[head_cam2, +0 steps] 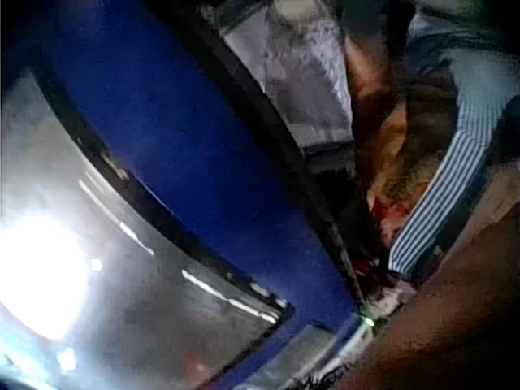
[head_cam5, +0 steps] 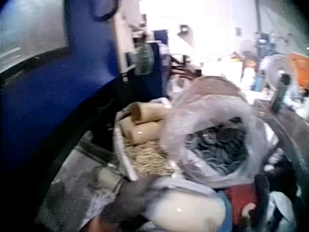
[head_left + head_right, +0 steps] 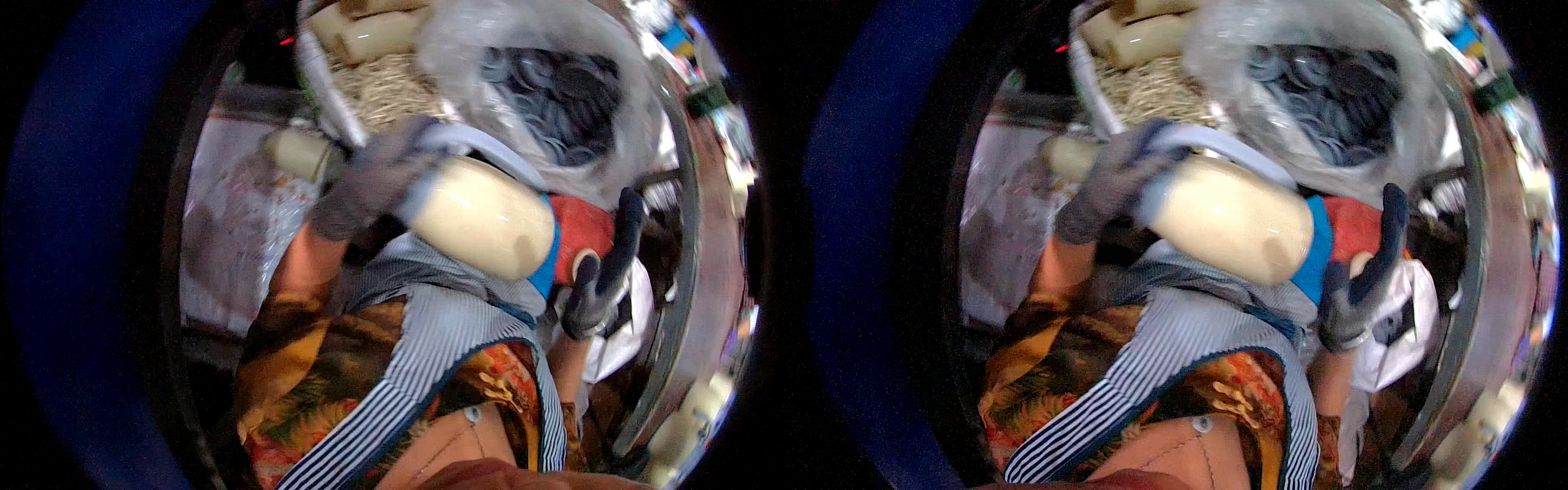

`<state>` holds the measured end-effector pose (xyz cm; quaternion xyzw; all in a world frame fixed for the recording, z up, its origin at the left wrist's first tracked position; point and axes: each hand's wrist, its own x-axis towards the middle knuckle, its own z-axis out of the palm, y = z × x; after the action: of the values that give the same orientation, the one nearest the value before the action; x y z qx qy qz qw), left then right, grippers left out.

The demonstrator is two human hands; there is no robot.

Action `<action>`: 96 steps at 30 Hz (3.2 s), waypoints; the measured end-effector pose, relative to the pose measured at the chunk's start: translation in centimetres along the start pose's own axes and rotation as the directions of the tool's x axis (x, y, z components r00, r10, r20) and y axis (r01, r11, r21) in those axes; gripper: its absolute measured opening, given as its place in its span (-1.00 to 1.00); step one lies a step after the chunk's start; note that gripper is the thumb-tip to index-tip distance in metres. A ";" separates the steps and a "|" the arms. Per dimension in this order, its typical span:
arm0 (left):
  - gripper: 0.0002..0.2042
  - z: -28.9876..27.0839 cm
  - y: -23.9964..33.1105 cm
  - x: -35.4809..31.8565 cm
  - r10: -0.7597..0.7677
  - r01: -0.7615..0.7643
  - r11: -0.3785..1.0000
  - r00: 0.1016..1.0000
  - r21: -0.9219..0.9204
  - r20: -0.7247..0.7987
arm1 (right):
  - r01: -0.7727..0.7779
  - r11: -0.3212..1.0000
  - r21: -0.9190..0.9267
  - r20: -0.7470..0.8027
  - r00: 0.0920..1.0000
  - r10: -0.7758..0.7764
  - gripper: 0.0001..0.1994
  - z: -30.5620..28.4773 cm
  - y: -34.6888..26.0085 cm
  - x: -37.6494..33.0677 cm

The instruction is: The person repeatedly picks up a beige plastic pitcher body and a grey plastic lid, aligns them, and presses the lid onto the pitcher. The person then places the assembled pitcher aside and repeats the process with new components from nearby bags.

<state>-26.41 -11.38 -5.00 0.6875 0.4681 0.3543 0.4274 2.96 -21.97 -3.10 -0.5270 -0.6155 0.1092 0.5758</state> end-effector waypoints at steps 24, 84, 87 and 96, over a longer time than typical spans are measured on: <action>-0.60 -16.0 -29.1 -9.6 0.001 0.363 0.886 0.620 0.288 -0.784 | -0.315 0.527 -0.790 -0.181 0.940 0.290 -0.37 -32.9 17.6 1.8; -0.87 1.2 -4.4 13.0 0.067 0.300 0.592 0.907 -0.748 0.417 | -0.101 0.777 0.621 0.205 0.978 -0.037 0.20 2.3 8.0 -7.8; -0.48 -5.5 -15.7 15.3 -0.108 0.024 0.941 0.967 0.339 0.232 | -0.267 0.750 0.605 0.282 0.953 0.112 0.18 1.2 7.6 -7.2; -0.37 14.8 -2.2 1.9 0.023 0.501 0.549 0.791 -0.669 0.611 | -0.717 0.679 0.158 -0.030 0.684 0.729 -0.56 -13.6 8.6 -21.0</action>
<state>-13.41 -12.97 -12.55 0.4129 0.2041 0.2461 0.8528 14.04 -41.02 -17.68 -0.6918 -0.3218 0.3445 0.5470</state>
